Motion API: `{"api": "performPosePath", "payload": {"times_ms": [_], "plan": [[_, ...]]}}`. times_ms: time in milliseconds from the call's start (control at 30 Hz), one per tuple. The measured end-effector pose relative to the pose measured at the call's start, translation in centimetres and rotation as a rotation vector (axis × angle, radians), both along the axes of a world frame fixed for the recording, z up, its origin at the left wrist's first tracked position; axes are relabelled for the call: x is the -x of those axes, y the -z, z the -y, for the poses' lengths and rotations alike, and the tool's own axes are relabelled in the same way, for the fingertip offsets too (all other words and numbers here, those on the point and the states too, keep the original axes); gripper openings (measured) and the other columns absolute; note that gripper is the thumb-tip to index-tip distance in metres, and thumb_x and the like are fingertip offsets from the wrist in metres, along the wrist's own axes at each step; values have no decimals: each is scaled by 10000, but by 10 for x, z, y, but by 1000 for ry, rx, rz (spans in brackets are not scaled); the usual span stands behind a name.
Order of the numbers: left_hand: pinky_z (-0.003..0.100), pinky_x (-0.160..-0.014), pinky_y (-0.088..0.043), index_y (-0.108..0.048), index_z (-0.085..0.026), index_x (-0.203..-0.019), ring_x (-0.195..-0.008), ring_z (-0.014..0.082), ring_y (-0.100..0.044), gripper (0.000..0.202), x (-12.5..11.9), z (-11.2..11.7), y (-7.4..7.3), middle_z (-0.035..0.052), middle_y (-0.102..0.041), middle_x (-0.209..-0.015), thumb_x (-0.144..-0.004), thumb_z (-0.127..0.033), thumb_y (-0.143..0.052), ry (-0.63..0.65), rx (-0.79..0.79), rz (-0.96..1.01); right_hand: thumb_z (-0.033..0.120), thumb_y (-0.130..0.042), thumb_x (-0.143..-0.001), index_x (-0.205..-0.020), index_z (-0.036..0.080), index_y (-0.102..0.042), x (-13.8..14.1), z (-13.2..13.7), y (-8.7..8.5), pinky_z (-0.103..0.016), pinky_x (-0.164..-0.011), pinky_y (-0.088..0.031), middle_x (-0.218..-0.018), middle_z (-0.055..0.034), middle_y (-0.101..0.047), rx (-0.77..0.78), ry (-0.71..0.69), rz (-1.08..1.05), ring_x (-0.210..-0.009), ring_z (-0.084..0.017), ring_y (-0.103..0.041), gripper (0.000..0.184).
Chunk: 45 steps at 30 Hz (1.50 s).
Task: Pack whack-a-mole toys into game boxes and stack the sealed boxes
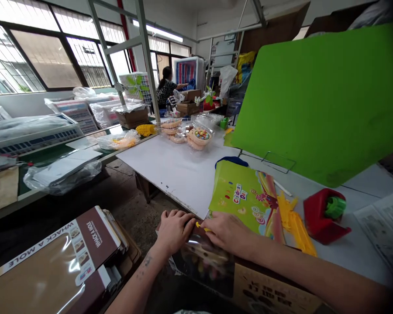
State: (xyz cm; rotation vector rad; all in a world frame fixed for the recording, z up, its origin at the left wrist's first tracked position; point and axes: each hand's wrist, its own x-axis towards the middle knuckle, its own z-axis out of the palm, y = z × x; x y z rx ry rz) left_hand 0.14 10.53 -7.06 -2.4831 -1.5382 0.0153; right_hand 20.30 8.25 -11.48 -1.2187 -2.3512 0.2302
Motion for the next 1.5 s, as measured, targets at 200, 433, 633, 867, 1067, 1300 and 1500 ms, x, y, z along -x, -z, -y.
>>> {"api": "performPosePath", "payload": {"times_ms": [200, 433, 633, 867, 1067, 1300, 1500], "plan": [[575, -1031, -304, -666, -324, -1199, -1120, 276, -595, 401, 0, 3, 1, 30, -722, -1149, -1040, -377, -302, 1, -6, 15, 228, -511, -935, -959, 175, -725, 8, -7, -8, -275, -672, -395, -898, -114, -686, -21, -36, 67, -812, -210, -646, 221], [581, -1044, -306, -665, -324, -1180, -1118, 264, -600, 392, 1, 6, 5, 16, -722, -1157, -1037, -340, -301, -7, -20, 51, 192, -501, -901, -956, 173, -740, 9, -10, -13, -293, -660, -407, -870, -127, -704, -47, -114, 157, -778, -220, -640, 246], [601, -1050, -289, -672, -315, -1152, -1105, 269, -599, 370, 0, 9, 6, 20, -725, -1118, -1034, -341, -322, -9, -20, 58, 282, -577, -875, -1068, 221, -707, -5, -12, -23, -339, -774, -450, -924, -84, -704, 18, -269, 103, -945, -260, -644, 241], [617, -1044, -281, -675, -284, -1123, -1106, 282, -599, 344, 1, 7, 7, 38, -727, -1100, -1027, -325, -347, -1, -22, 58, 261, -450, -997, -956, 200, -689, 12, -22, -15, -312, -732, -428, -847, -62, -698, -33, -196, 76, -895, -232, -627, 250], [584, -1051, -285, -683, -296, -1100, -1092, 262, -602, 395, 2, 2, 6, 25, -727, -1112, -1039, -346, -296, 12, -21, 79, 252, -480, -999, -1014, 181, -664, 18, -17, -8, -298, -721, -463, -1007, -88, -681, -7, -72, 9, -886, -217, -642, 198], [516, -1041, -341, -710, -312, -1067, -1115, 258, -604, 396, 26, -11, 1, 18, -736, -1126, -1012, -437, -338, -41, -9, 167, 321, -537, -975, -1143, 219, -654, -70, 18, -16, -418, -1034, -476, -1203, -97, -666, -13, 12, -399, -1160, -260, -612, 229], [398, -980, -459, -739, -236, -1036, -1086, 248, -644, 493, 86, -32, -9, 65, -742, -1128, -960, -480, -317, -138, -1, 322, 627, -652, -809, -1564, 310, -303, -119, 40, 103, -478, -1129, -420, -1595, -127, -366, 220, 6, -873, -1447, -339, -385, 890]]}}
